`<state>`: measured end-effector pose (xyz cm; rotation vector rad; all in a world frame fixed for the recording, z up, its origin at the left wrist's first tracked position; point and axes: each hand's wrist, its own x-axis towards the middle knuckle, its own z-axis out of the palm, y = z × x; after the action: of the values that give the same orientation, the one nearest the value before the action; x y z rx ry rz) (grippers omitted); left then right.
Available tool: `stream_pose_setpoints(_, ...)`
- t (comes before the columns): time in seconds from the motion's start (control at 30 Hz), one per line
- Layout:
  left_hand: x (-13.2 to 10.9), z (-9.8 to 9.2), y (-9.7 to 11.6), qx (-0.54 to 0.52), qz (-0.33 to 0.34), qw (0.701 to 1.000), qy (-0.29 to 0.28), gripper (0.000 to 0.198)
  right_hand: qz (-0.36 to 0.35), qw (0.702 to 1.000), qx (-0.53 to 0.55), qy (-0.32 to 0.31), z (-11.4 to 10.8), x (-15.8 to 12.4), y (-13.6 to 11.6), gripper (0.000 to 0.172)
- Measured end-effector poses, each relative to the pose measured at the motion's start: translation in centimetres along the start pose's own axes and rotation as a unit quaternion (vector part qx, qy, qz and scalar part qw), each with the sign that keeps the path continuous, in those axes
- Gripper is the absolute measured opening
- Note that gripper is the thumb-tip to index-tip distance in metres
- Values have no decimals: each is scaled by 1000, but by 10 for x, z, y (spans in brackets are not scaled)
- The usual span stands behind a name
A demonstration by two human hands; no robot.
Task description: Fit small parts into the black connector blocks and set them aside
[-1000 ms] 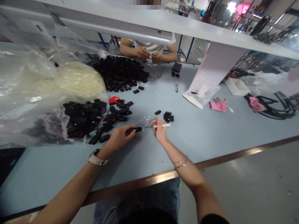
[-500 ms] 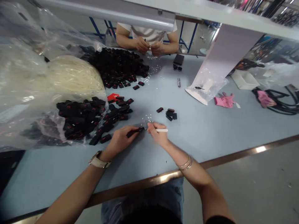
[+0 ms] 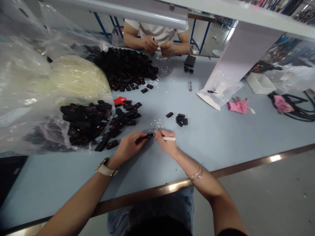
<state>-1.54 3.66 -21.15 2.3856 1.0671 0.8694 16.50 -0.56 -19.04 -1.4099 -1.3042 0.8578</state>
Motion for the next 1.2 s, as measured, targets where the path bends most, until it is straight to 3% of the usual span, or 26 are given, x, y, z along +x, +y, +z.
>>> stream_pose_setpoints(0.23,-1,0,2,-7,18,1000,8,15,184,967,176,20,3,12,2,41)
stream_pose_setpoints(0.63,0,-7,12,-129,-51,990,-6,16,307,881,359,5,-2,17,0,41)
stream_pose_setpoints(0.73,0,-7,14,-135,-70,988,-21,17,320,865,386,31,-3,19,-1,39)
stream_pose_setpoints(0.8,1,-8,13,-124,-77,989,-16,17,303,870,384,62,-4,20,-2,39)
stream_pose_setpoints(0.93,2,-9,13,-96,-69,993,3,16,214,920,312,99,-5,19,-5,43)
stream_pose_setpoints(1.07,3,-10,16,-87,-53,995,-1,17,158,960,218,77,-4,13,-9,47)
stream_pose_setpoints(1.2,3,-12,18,-77,-54,996,-5,16,147,972,175,63,-4,9,-11,49)
